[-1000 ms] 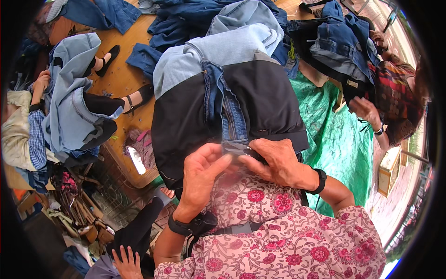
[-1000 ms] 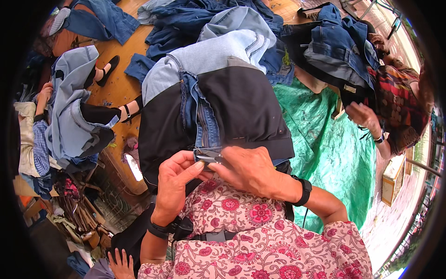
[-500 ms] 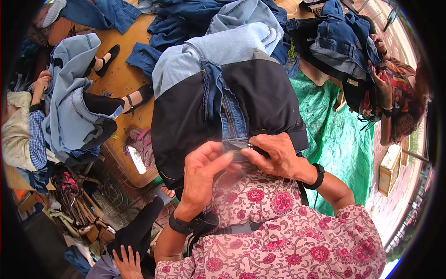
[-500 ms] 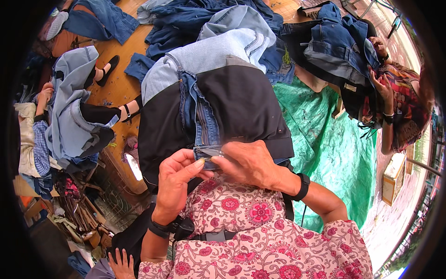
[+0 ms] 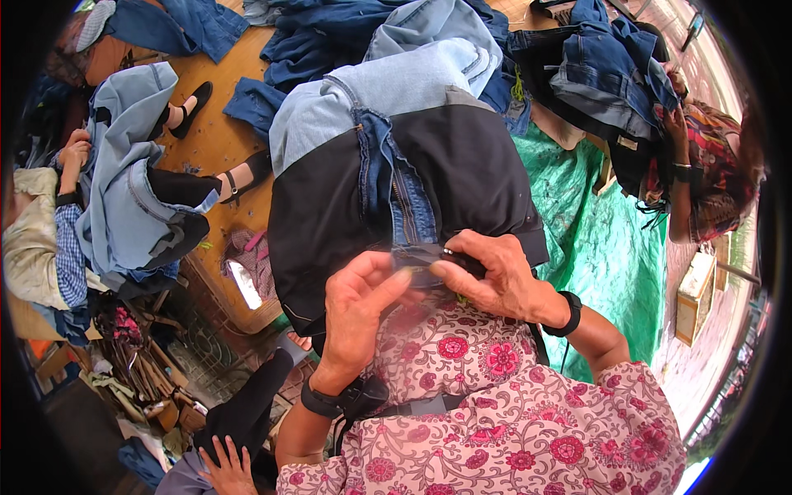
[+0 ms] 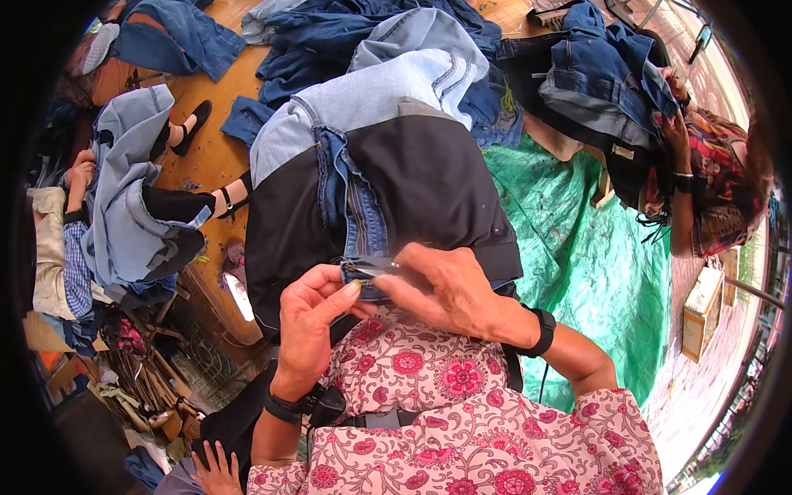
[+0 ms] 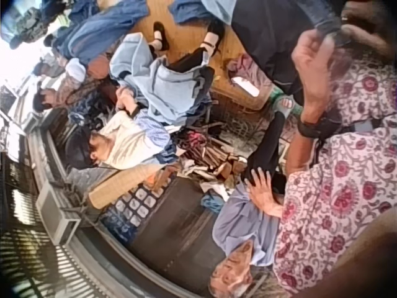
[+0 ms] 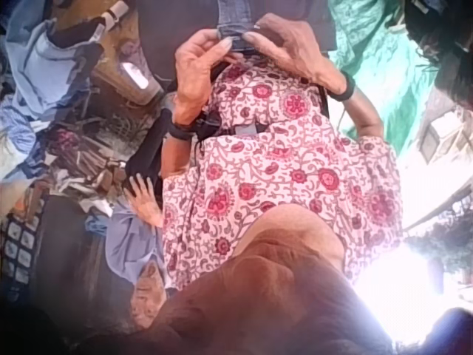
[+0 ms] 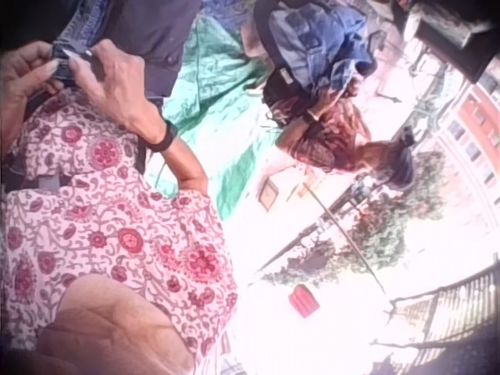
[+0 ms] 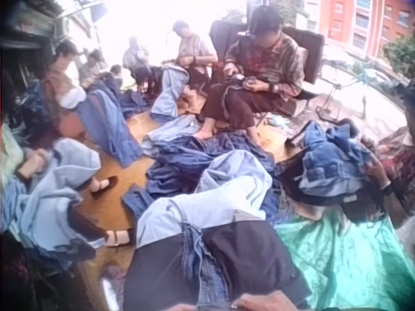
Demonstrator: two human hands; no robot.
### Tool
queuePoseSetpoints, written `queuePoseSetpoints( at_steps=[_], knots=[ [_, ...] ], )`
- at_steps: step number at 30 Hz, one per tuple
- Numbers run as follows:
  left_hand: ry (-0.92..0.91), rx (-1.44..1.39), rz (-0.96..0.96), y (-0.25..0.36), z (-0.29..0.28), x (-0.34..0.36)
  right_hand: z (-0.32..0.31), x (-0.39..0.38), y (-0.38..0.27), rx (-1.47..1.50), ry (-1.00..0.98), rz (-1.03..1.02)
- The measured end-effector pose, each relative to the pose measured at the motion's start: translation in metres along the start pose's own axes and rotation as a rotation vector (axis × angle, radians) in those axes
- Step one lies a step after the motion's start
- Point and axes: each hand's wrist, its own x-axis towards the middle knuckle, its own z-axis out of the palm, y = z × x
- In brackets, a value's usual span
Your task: Inspecting and trimming loose threads from denim jeans in a garment workshop.
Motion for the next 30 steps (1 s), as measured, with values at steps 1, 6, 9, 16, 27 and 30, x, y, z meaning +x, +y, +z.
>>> queuePoseSetpoints(
  at_steps=[1,6,9,16,27,30],
  knots=[
    [0.003,0.008,0.003,0.0,0.0,0.0,-0.001,-0.001,-0.002,0.001,-0.002,-0.001],
    [0.014,0.002,0.006,-0.001,-0.001,0.001,-0.004,-0.001,-0.008,-0.111,-0.15,-0.039],
    [0.025,0.01,0.005,0.001,0.002,0.0,0.002,-0.006,-0.012,-0.007,0.053,0.093],
    [0.019,0.022,0.01,0.0,0.001,-0.001,-0.002,-0.005,-0.008,-0.138,-0.093,-0.028],
    [0.01,0.039,0.033,-0.001,0.0,-0.001,-0.006,0.004,-0.004,-0.157,-0.072,-0.094],
    [0.005,0.069,0.045,-0.002,-0.001,-0.001,-0.011,0.01,0.0,-0.177,-0.14,-0.169]
  ],
)
